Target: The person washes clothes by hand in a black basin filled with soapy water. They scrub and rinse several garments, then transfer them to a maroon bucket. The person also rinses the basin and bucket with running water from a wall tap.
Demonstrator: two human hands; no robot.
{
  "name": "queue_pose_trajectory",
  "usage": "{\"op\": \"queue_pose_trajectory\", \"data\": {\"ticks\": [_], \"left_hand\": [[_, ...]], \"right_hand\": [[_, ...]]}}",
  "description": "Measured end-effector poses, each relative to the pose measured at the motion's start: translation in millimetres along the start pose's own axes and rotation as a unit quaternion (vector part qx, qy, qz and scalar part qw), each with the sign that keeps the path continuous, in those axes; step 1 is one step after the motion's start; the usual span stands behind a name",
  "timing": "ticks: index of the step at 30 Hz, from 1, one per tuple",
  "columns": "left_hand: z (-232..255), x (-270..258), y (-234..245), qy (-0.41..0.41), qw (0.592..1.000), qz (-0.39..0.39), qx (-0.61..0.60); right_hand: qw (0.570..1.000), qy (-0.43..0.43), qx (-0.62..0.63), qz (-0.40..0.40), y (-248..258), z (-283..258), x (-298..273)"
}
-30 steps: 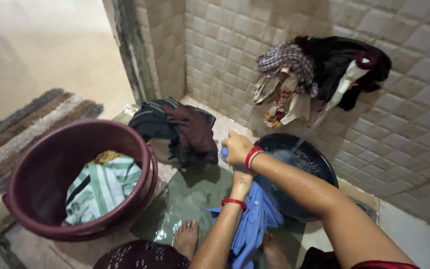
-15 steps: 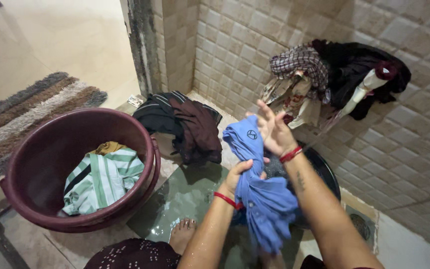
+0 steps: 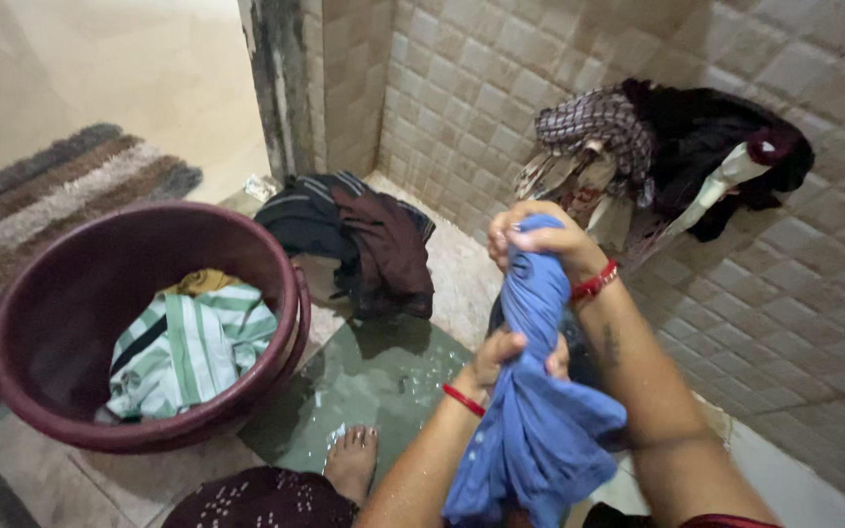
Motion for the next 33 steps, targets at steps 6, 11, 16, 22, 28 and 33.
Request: {"op": "queue_pose_trajectory", "data": {"ticks": [6,11,16,22,28,33], "left_hand": [[26.3,-2.5,97.9,-0.182,0.883,0.355,0.249],[-4.3,-12.2,201.3,-0.239,0.775,0.493,0.314],[-11.1,-19.2,249.2,-0.181,0.617,0.585,0.494],[-4.7,-36.3,210.4,-0.257,0.519,0.590,0.563],[-0.1,-41.4,185.4,-0.240,0.562,0.567,0.552],[-21.5,-44.0,196.5,-0.217,0.617,0.547,0.523]], "right_hand": [[0.913,-0.206,-0.352,0.007,7.5,67.1,45.0],[0.766,-0.248,-0.593,0.025,33.0,145.9,46.8],[0.650,-0.289,-0.701,0.050,28.5,186.1,33.5],[0.582,-0.270,-0.767,0.000,-2.9,207.0,28.3],[0.554,-0.243,-0.796,-0.031,-33.0,212.9,20.1],[0.558,-0.230,-0.797,-0.025,-35.8,215.3,8.3]]}}
Point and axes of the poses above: each hand's wrist, its own x-axis towards the middle knuckle, its own y-axis out of the back of the hand, z = x × y, the point moved 8 cm from there along x, towards the middle knuckle, and after that the axes turned 1 degree about x, right-handed, at the moved point
